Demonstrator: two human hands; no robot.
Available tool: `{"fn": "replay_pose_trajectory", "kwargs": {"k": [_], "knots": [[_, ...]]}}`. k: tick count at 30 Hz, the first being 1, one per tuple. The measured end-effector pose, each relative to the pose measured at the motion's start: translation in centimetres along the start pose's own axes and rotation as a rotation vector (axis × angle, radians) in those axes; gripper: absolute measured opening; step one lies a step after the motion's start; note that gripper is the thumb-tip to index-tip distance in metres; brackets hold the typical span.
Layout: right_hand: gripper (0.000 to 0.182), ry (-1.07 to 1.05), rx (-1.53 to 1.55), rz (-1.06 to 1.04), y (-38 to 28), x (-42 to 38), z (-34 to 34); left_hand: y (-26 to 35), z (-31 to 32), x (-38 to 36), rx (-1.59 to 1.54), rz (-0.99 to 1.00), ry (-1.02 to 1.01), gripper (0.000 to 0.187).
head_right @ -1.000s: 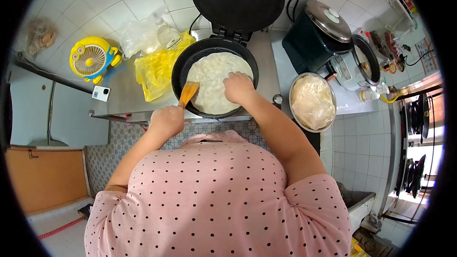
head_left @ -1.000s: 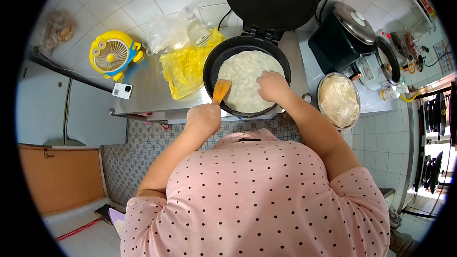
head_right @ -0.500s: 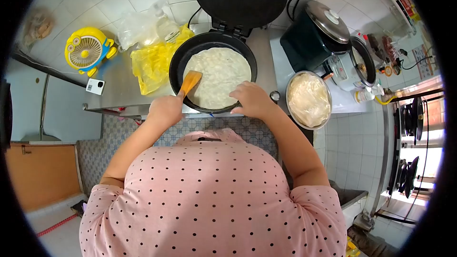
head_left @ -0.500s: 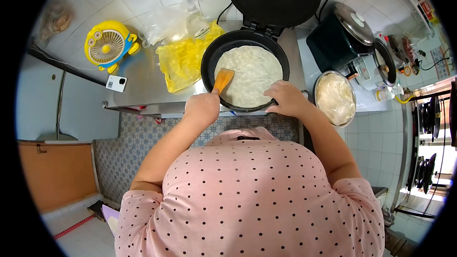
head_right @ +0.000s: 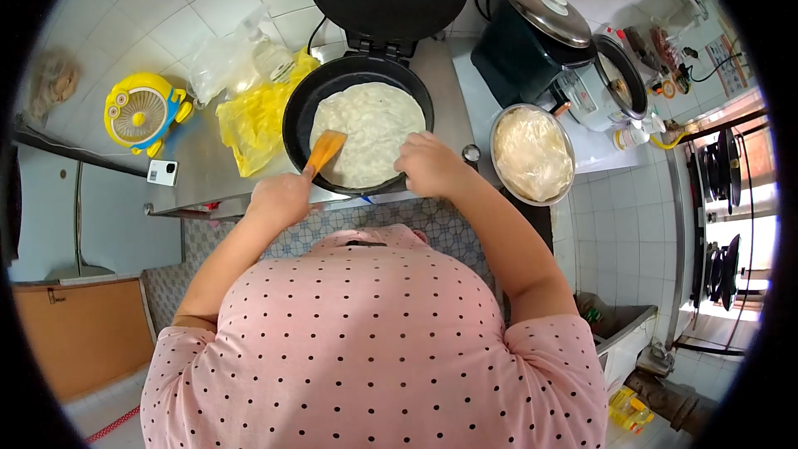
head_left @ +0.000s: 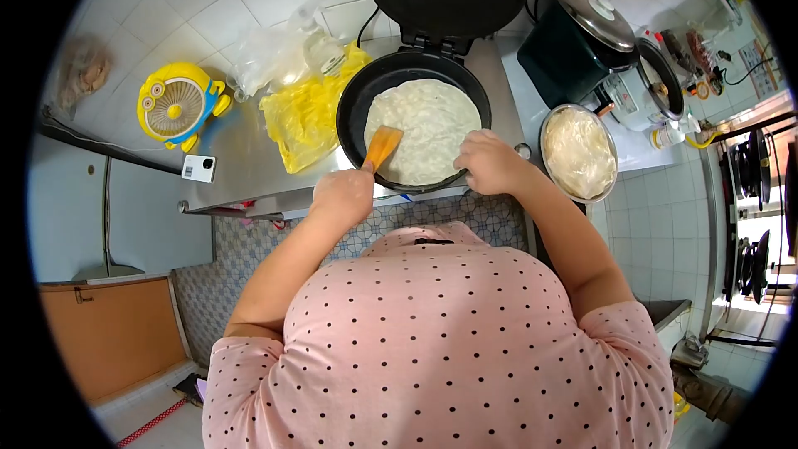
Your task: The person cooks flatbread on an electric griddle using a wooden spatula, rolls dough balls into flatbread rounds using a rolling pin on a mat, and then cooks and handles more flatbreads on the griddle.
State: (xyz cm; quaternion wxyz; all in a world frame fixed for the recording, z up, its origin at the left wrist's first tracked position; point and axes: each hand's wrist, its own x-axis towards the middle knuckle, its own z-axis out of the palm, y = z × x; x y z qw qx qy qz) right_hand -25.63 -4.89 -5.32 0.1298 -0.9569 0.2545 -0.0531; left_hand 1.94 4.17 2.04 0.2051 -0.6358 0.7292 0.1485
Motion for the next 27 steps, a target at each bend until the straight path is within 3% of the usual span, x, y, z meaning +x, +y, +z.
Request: {"fn": "replay_pose_trajectory", "kwargs": {"k": [3, 6, 12, 15, 18, 20, 23, 27], "knots": [[0.024, -0.027, 0.014, -0.003, -0.4, 0.6, -1.1, 0.3, -2.0, -1.0, -0.019, -0.043, 0.059, 0.042], [0.021, -0.027, 0.066, -0.035, -0.1, 1.2, -1.3, 0.3, -0.4, 0.2, -0.006, 0.07, 0.088, 0.056], [0.015, -0.044, 0.14, 0.02, -0.3, 1.0, -2.3, 0.4, 0.6, 0.9, -0.046, 0.227, 0.068, 0.059], [0.015, -0.072, 0.121, 0.084, -1.9, 0.2, -3.9, -0.4, 0.1, 0.3, -0.093, 0.219, 0.102, 0.056], [0.015, -0.099, 0.102, 0.133, -2.4, -0.8, -3.8, -0.9, 1.0, 0.1, -0.097, 0.06, 0.203, 0.059], [0.014, -0.104, 0.116, 0.135, -2.5, -1.4, -3.5, -1.0, 1.9, 0.6, -0.078, 0.042, 0.161, 0.061], [0.019, 0.005, 0.202, 0.047, -2.6, -1.9, -4.0, -0.7, 2.5, 1.5, -0.058, -0.007, 0.129, 0.064], [0.027, 0.165, 0.263, 0.08, -1.2, -2.3, -4.5, -0.1, 1.8, 1.9, -0.072, -0.035, 0.103, 0.063]]}}
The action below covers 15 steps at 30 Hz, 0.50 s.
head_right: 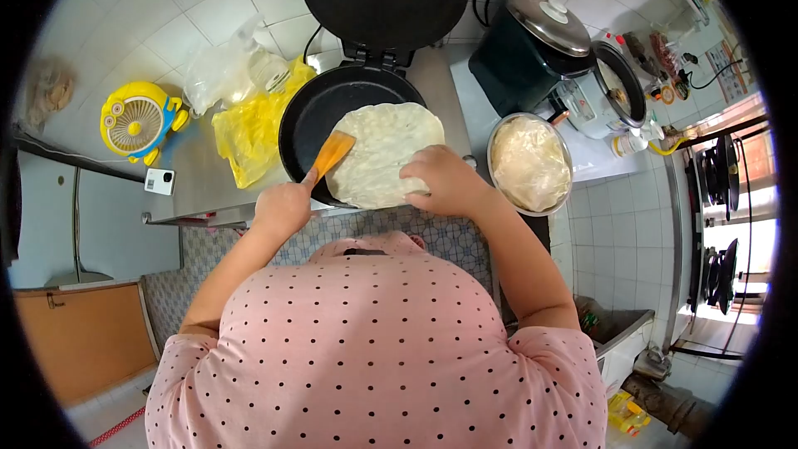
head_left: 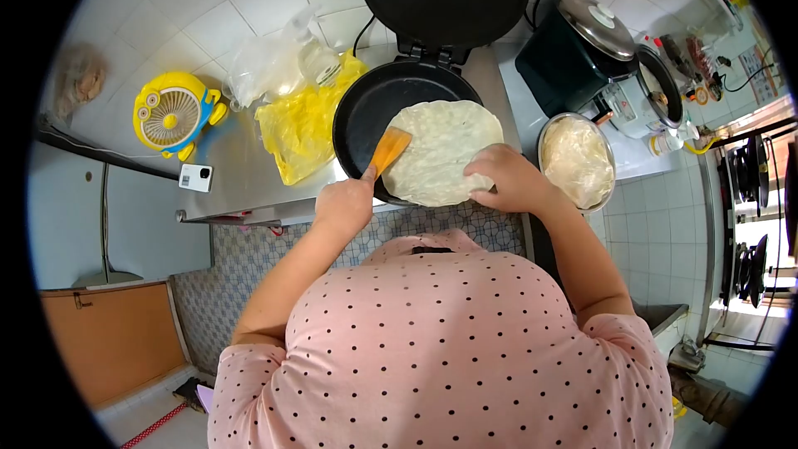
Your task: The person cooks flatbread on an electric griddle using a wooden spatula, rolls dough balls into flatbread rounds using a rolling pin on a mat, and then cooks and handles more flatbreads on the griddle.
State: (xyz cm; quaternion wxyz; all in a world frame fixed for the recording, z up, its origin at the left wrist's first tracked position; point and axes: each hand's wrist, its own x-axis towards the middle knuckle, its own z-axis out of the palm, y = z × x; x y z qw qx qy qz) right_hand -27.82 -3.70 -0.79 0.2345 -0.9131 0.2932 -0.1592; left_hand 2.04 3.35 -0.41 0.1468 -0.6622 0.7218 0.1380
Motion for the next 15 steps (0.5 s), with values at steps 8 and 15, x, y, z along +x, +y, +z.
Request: {"fn": "replay_pose_trajectory", "kwargs": {"k": [8, 15], "knots": [[0.035, 0.569, -0.074, 0.217, 7.3, 3.5, -5.2, 0.4, -0.7, -0.4, -0.006, -0.039, 0.04, 0.061], [0.051, 0.837, 0.254, 0.517, 12.3, 15.0, -15.6, 1.1, -0.4, -1.2, -0.116, -0.079, 0.168, 0.053]]}}
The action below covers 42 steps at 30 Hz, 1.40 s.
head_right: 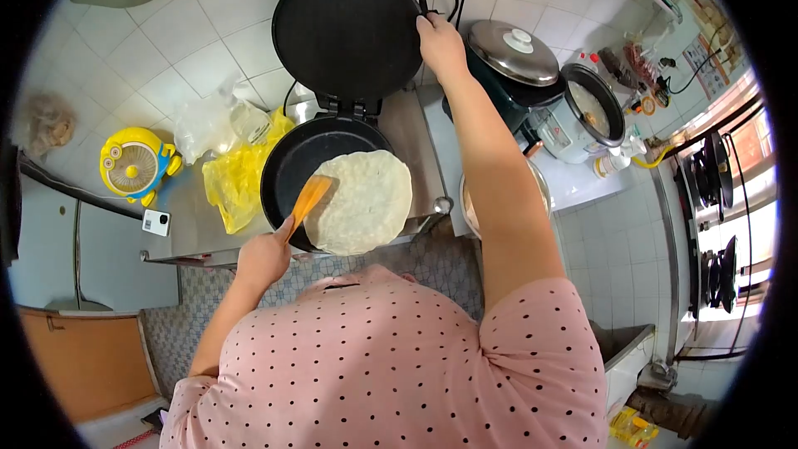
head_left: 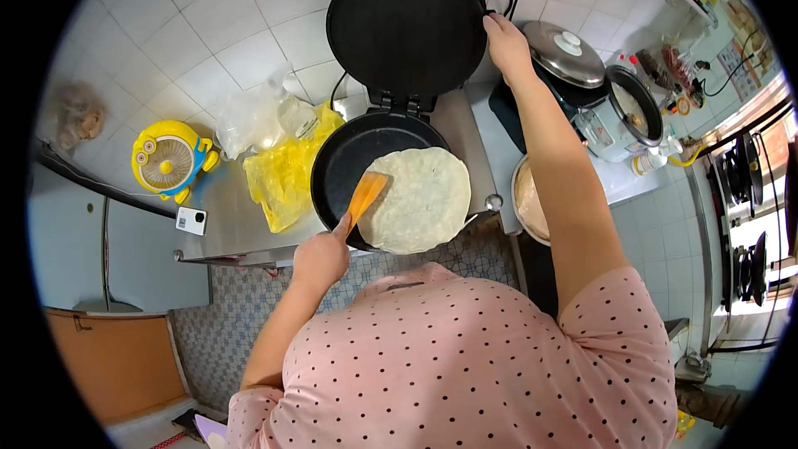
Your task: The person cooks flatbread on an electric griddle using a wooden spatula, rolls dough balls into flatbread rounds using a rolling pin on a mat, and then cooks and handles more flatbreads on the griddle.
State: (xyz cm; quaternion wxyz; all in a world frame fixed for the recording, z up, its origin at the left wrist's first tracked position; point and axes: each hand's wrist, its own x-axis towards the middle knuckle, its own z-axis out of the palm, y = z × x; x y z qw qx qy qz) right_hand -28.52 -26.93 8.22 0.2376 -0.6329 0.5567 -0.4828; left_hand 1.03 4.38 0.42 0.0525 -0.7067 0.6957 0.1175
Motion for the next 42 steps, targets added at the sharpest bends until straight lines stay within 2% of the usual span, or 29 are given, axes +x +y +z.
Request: {"fn": "replay_pose_trajectory", "kwargs": {"k": [3, 6, 8, 9, 12, 15, 17, 21, 24, 25, 28, 32, 36, 39, 42], "knots": [[0.053, -0.055, 0.394, 0.216, 0.6, 2.5, 1.3, 0.0, -0.3, -0.3, -0.175, -0.023, 0.075, 0.05], [0.055, -0.074, 0.428, 0.166, 1.8, 4.0, 1.8, -0.9, 0.0, -0.4, -0.485, -0.015, 0.196, 0.048], [0.038, -0.113, 0.467, 0.263, 2.1, 5.0, 1.4, -0.3, -1.9, -0.4, -0.782, -0.055, 0.237, 0.047], [0.037, -0.179, 0.429, 0.267, 1.8, 5.1, 0.7, 0.4, -3.6, -0.5, -0.82, -0.126, 0.213, 0.046], [0.035, -0.445, 0.382, 0.298, 0.5, 6.7, -0.8, 0.2, -4.3, 1.3, -0.865, 0.008, 0.416, 0.046], [0.039, -0.641, 0.338, 0.216, -3.2, 5.4, -0.2, 0.7, -5.4, 2.4, -0.938, 0.048, 0.493, 0.045], [0.043, -0.83, 0.213, 0.221, -6.6, 3.3, -0.4, 0.7, -5.2, 2.6, -0.974, 0.037, 0.492, 0.045], [0.049, -1.261, 0.144, 0.103, -7.7, 2.4, 2.2, -0.4, -2.6, 1.4, -0.939, 0.085, 0.519, 0.048], [0.047, -1.241, -0.01, 0.104, -9.6, -1.1, 3.2, -1.3, -0.3, -0.5, -0.886, 0.105, 0.518, 0.05], [0.045, -1.242, 0.049, 0.17, -9.5, -1.9, 3.8, -1.3, -0.2, -1.4, -0.914, 0.058, 0.462, 0.05], [0.042, -1.293, 0.007, 0.144, -9.3, -3.8, 5.4, -2.0, 1.2, -2.5, -0.937, 0.047, 0.441, 0.05], [0.024, -1.232, 0.018, 0.238, -9.8, -5.4, 6.7, -3.5, 2.8, -3.5, -0.867, 0.108, 0.484, 0.048], [0.024, -1.114, -0.025, 0.055, -10.5, -7.5, 6.9, -4.9, 3.0, -4.2, -0.763, 0.092, 0.45, 0.046], [0.025, -1.022, -0.173, -0.082, -11.2, -11.3, 7.0, -5.7, 1.7, -5.1, -0.413, -0.009, 0.217, 0.043], [0.029, -0.969, -0.263, -0.196, -10.4, -14.7, 7.9, -6.8, 2.8, -4.5, -0.329, -0.006, 0.202, 0.045]]}}
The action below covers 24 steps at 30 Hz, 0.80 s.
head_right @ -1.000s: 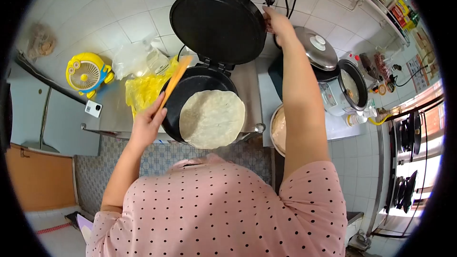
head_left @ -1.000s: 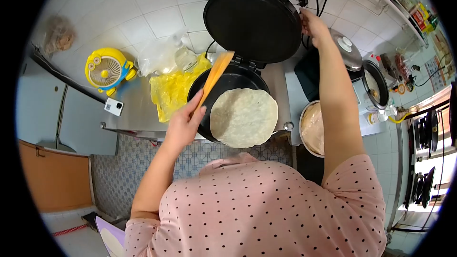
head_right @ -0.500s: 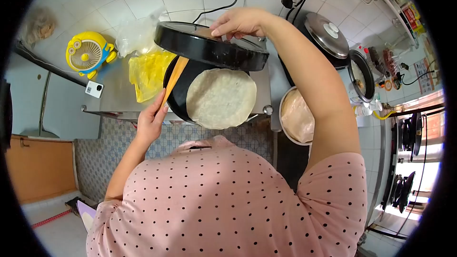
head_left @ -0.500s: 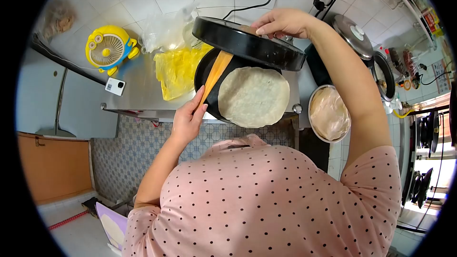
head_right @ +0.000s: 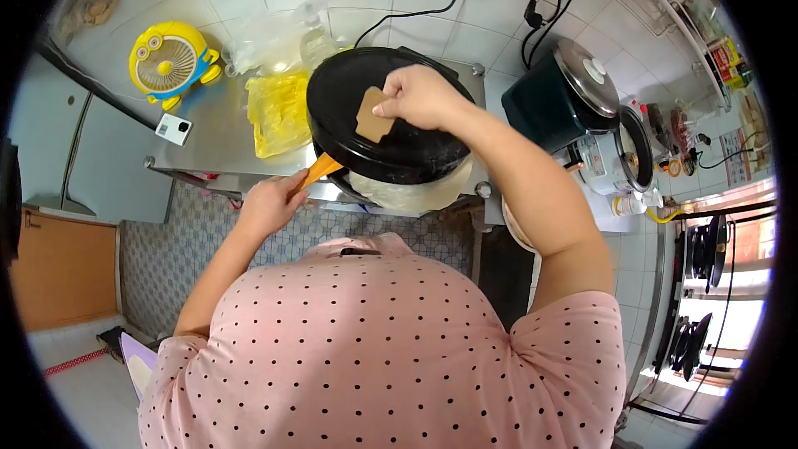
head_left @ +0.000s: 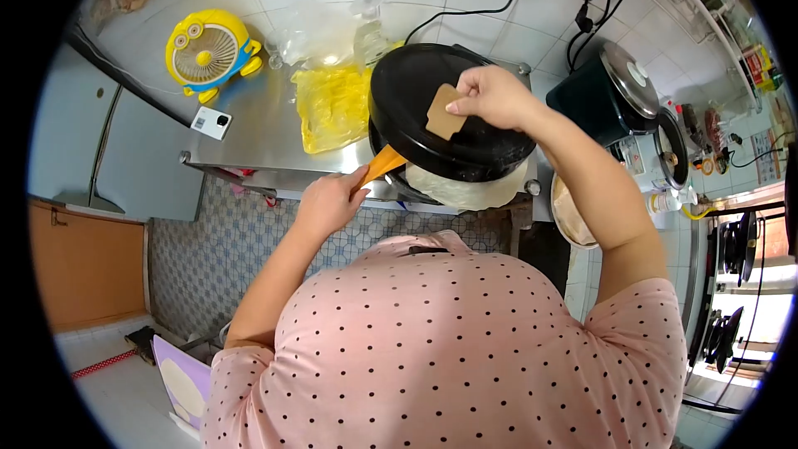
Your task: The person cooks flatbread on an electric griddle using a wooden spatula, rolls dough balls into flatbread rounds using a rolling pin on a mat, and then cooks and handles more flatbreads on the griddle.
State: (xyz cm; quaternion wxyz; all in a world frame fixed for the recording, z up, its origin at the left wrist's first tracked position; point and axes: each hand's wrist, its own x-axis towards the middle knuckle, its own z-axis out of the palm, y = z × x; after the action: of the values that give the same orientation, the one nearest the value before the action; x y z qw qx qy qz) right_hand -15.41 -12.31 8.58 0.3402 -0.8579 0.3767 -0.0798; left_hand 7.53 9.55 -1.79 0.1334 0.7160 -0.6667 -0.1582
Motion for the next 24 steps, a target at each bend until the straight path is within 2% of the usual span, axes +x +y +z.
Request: {"fn": "replay_pose_trajectory", "kwargs": {"k": [3, 9, 15, 18, 21, 24], "knots": [[0.028, 0.018, 0.013, 0.019, 0.3, -0.5, 2.6, -0.7, 0.3, 1.6, -0.045, -0.008, -0.005, 0.043], [0.027, 0.043, -0.031, 0.069, 0.9, -1.4, 6.4, -1.3, 0.0, 3.6, -0.496, -0.268, -0.058, 0.037], [0.026, 0.077, -0.035, 0.173, 0.9, -1.9, 8.1, -4.1, 2.2, 4.9, -0.443, -0.054, 0.099, 0.036], [0.023, 0.118, -0.025, 0.207, 0.5, -2.3, 8.4, -5.3, 3.0, 5.3, -0.46, -0.021, 0.087, 0.037], [0.022, 0.234, -0.07, 0.134, 0.9, -2.8, 9.5, -3.7, 0.3, 4.8, -0.599, -0.193, -0.073, 0.037], [0.024, 0.405, -0.116, 0.036, 1.8, -3.7, 11.3, -5.0, 0.7, 5.0, -0.604, -0.178, -0.119, 0.038]]}}
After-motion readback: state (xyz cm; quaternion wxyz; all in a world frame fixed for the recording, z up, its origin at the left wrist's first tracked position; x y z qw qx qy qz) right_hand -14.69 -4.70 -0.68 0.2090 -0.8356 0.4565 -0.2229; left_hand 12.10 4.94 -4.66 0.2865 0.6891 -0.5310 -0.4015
